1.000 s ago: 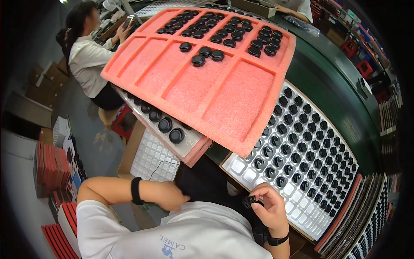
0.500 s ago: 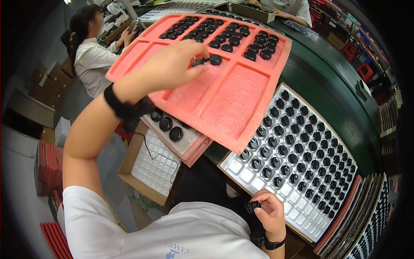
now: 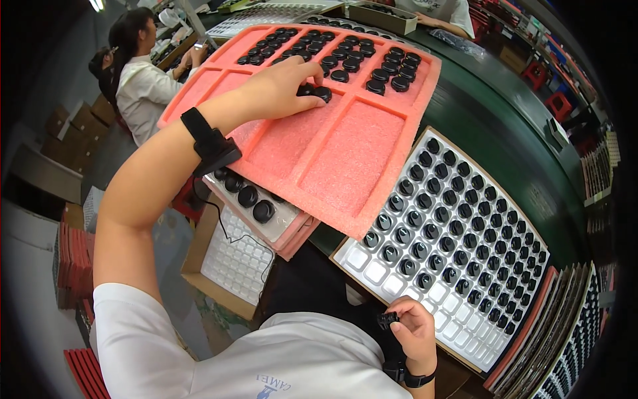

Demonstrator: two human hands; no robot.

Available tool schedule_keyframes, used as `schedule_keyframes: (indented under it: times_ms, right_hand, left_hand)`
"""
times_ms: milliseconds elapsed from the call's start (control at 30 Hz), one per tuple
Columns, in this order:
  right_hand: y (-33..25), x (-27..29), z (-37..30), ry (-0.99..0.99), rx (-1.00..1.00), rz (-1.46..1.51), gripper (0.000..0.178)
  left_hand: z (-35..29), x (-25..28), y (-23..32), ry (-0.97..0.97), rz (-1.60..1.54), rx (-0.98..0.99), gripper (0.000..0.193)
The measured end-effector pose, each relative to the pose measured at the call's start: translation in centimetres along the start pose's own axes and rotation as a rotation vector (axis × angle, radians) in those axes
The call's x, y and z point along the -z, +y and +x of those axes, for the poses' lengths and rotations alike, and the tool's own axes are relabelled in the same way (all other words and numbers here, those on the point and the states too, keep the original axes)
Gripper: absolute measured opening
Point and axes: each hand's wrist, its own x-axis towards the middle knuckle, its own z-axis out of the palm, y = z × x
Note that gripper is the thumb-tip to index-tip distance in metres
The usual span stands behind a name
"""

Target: The person picks up a black component from a white tray, joins it with a second piece from a pink foam board, and places the assembled unit back into the white tray. They also reach for a bundle of black components from a shelf and set them onto the foam board.

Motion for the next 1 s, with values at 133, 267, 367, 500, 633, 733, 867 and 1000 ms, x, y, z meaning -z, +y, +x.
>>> schedule_keyframes:
  times_ms: [133, 267, 367, 500, 633, 733, 867, 1000]
  right_hand:
    - [-0.2, -0.4, 0.2, -0.013, -0.017, -0.017, 0.019]
    - [-0.3, -0.7, 0.3, -0.027, -0.013, -0.027, 0.019]
    - [-0.4, -0.8, 0.0, -0.044, -0.001, -0.053, 0.018]
    - [-0.6, -1.0, -0.6, -0.024, 0.009, -0.055, 0.018]
    - [-0.7, 0.0, -0.5, -0.037, 0.053, -0.219, 0.019]
    - [-1.5, 0.6, -0.7, 0.023, 0.069, -0.33, 0.021]
    - [-1.9, 2.1, -1.5, 0.166, 0.074, -0.475, 0.024]
    - [-2.3, 3.2, -2.3, 0.327, 0.051, -0.581, 0.025]
  left_hand:
    - [0.0, -0.3, -0.1, 0.004, -0.034, 0.013, 0.033]
    - [-0.1, -0.9, -0.6, 0.024, -0.088, 0.017, 0.032]
    - [-0.1, -1.1, -0.7, 0.064, -0.082, -0.012, 0.032]
    - [0.4, -1.4, -0.8, 0.048, -0.159, -0.095, 0.032]
    - [-0.5, -0.3, -1.7, 0.043, -0.321, -0.016, 0.032]
    - [-1.8, 2.2, -2.0, 0.097, -0.499, 0.024, 0.03]
    - [-6.1, 3.6, 3.5, 0.276, -0.682, 0.012, 0.033]
    - [-13.3, 2.9, 9.8, 0.374, -0.737, -0.058, 0.038]
